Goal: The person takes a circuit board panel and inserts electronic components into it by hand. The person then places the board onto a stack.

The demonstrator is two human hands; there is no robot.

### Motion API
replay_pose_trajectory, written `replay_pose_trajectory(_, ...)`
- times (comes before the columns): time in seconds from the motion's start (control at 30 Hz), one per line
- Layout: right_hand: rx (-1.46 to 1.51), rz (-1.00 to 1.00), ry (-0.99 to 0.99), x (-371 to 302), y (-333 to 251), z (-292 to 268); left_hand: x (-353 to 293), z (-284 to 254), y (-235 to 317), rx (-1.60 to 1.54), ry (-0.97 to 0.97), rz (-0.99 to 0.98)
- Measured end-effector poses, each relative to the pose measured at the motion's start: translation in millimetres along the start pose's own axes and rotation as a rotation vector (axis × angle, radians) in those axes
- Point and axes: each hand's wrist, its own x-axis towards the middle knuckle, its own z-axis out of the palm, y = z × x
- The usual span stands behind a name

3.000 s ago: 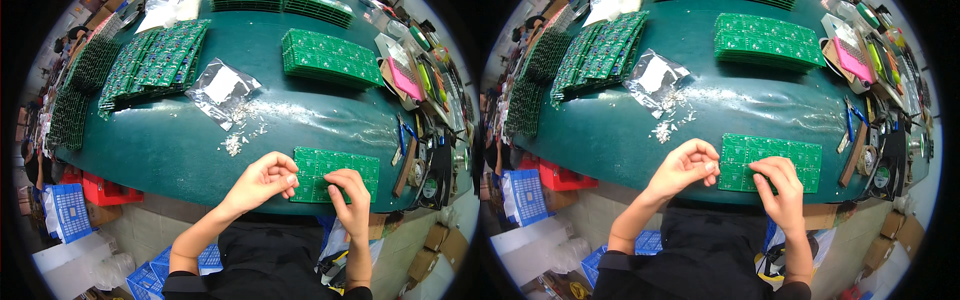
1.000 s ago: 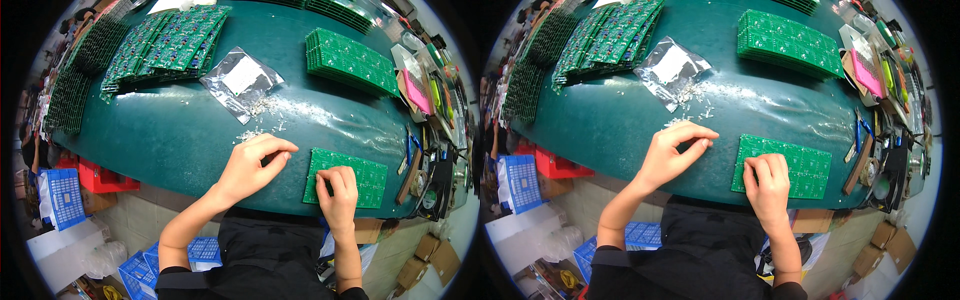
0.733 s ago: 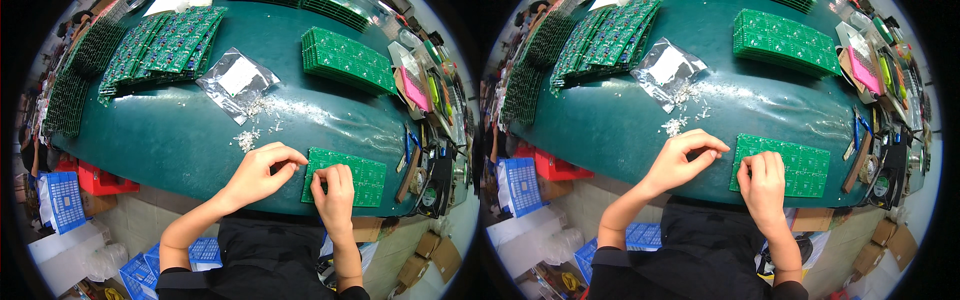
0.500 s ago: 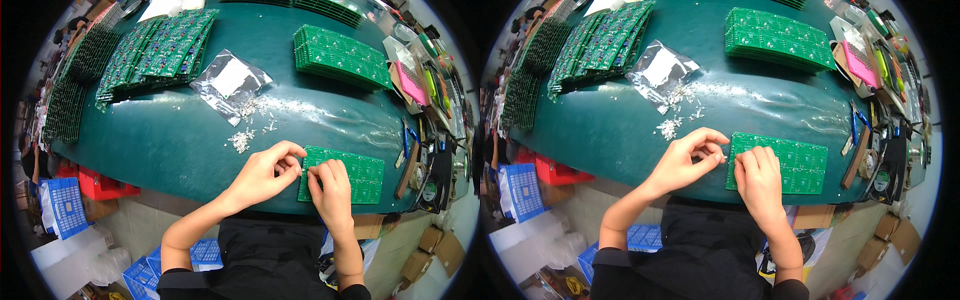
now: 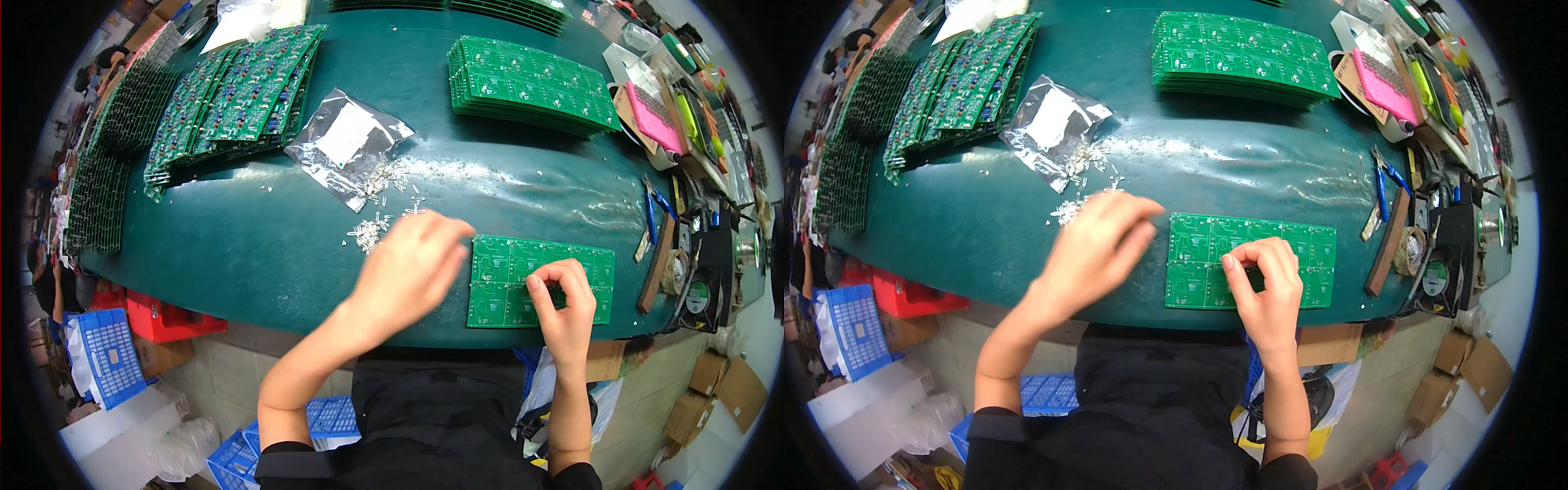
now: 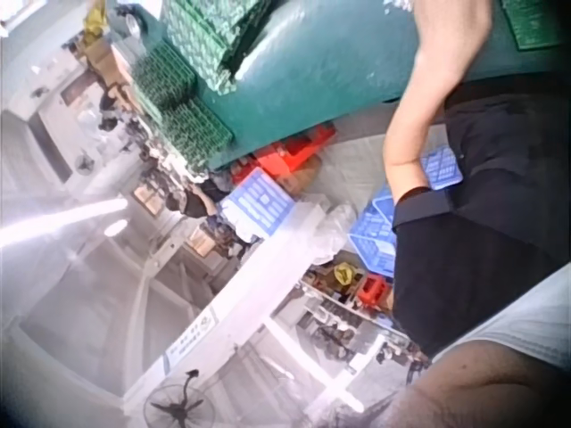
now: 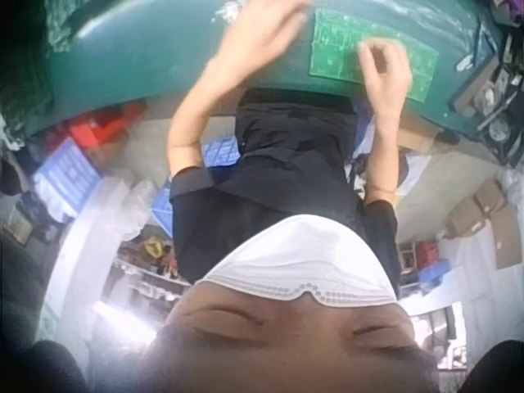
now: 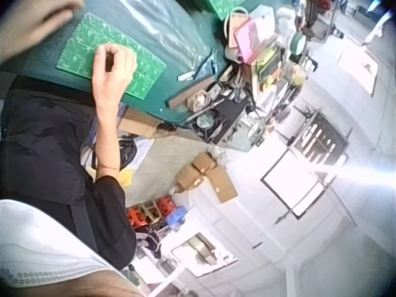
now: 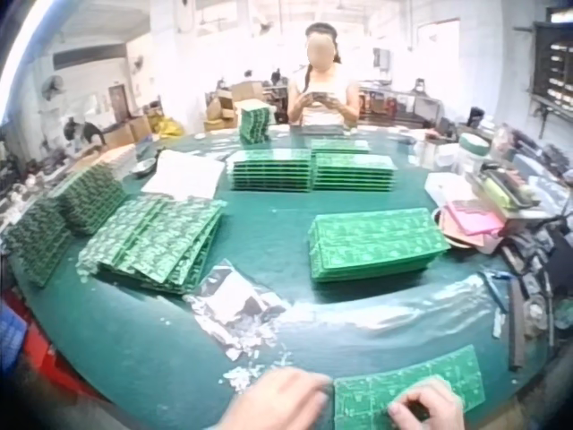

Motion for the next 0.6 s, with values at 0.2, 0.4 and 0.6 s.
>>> replay_pose_trajectory(0.2, -0.125, -0.057, 0.009, -1, 9, 6, 4, -14, -38, 0.437, 0.118, -0.057)
replay_pose_trajectory(0.4, -0.118, -0.051, 0.002, -1, 9, 6, 3, -9, -45, 0.452, 0.127, -0.038)
replay_pose_trajectory(0.6, -0.168, -0.095, -0.002, -2, 8, 8, 5, -10, -45, 0.389, 0.224, -0.001)
